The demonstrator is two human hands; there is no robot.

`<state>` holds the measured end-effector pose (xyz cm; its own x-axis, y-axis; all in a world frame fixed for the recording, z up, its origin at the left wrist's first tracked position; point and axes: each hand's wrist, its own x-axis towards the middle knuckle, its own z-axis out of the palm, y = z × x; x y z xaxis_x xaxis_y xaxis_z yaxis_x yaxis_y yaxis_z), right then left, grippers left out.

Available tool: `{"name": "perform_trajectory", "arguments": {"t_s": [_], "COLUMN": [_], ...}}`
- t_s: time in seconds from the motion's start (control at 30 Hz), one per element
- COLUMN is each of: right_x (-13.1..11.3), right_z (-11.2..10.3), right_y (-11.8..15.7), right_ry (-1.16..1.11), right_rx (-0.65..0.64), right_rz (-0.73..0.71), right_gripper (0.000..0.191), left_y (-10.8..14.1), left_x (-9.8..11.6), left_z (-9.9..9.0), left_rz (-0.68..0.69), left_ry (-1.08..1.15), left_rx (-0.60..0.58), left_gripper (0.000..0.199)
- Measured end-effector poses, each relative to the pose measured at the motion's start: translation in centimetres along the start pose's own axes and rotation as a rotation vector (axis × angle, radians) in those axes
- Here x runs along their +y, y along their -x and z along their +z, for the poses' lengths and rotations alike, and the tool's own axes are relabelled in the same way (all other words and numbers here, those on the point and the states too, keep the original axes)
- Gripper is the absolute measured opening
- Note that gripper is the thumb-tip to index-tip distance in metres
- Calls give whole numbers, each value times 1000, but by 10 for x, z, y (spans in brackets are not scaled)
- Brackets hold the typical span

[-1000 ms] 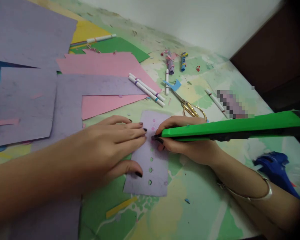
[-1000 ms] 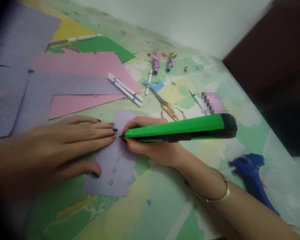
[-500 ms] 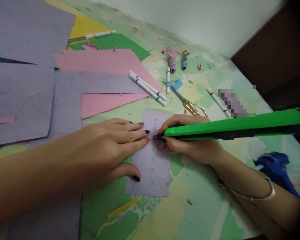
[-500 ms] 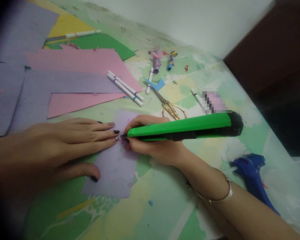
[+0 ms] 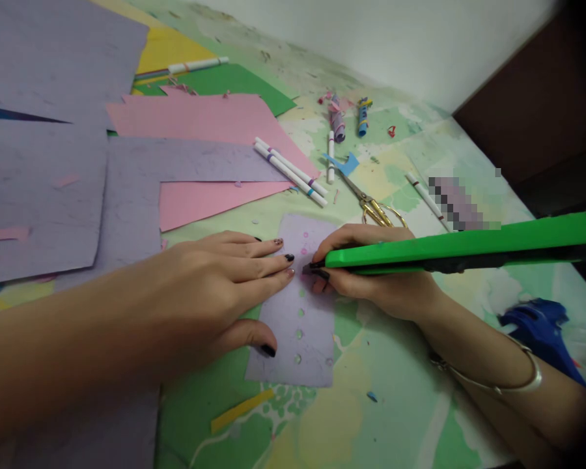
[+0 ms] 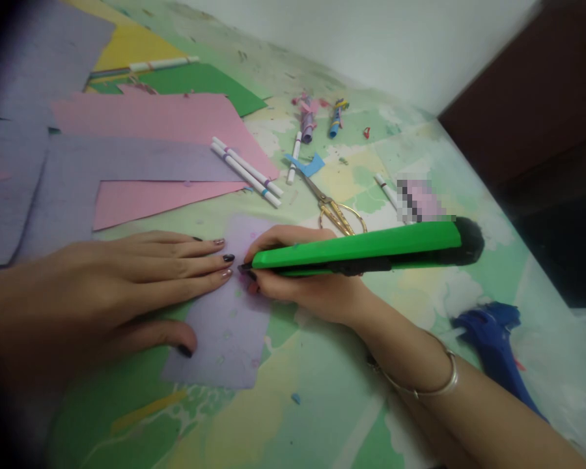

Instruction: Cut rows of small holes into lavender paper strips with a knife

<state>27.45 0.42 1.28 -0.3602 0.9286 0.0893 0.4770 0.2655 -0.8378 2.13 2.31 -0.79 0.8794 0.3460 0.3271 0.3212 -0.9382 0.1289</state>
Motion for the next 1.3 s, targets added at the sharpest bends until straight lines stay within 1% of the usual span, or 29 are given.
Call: {"name": "perform_trajectory", "arguments": {"t_s": [0.17, 0.3, 0.37, 0.47, 0.5, 0.6, 0.7, 0.77, 0.83, 0.93, 1.13, 1.3], "right_x": [-4, -5, -6, -6, -6, -5, -2, 0, 1, 1, 2, 0], "right_z": [1, 2, 2, 0, -1, -4, -6, -7, -7, -7, -7, -7], "right_y": [-1, 2, 4, 5, 4, 1, -1, -3, -3, -3, -3, -3], "right_ry": [141, 185, 197, 180, 160, 87, 14, -20, -36, -52, -86, 17], "right_rx": [16, 36, 41, 23, 9, -40, -71, -79, -82, -78, -72, -57], "right_rz": [-85, -112, -115, -97, -91, -81, -54, -33, -22, -6, 24, -21], "right_gripper": [17, 15, 15, 15, 15, 17, 17, 15, 14, 14, 14, 16], "left_y": [-3, -8, -9, -9, -9, -11, -12, -11, -8, -5, -7, -8], "left_x": [1, 4, 10, 26, 32, 41, 37, 31, 27, 26, 27, 26], "left_z": [-2, -5, -4, 0, 1, 4, 6, 6, 7, 8, 6, 5], "left_rz": [20, 57, 71, 76, 46, 27, 28, 11, -15, -33, -29, -51], "left_ry": [-60, -157, -209, -298, -331, -352, -270, -185, -131, -116, -119, -124], "left_rx": [6, 24, 47, 102, 127, 165, 191, 173, 142, 108, 102, 96], "left_gripper": [49, 53, 57, 59, 56, 47, 41, 40, 45, 49, 49, 49]}}
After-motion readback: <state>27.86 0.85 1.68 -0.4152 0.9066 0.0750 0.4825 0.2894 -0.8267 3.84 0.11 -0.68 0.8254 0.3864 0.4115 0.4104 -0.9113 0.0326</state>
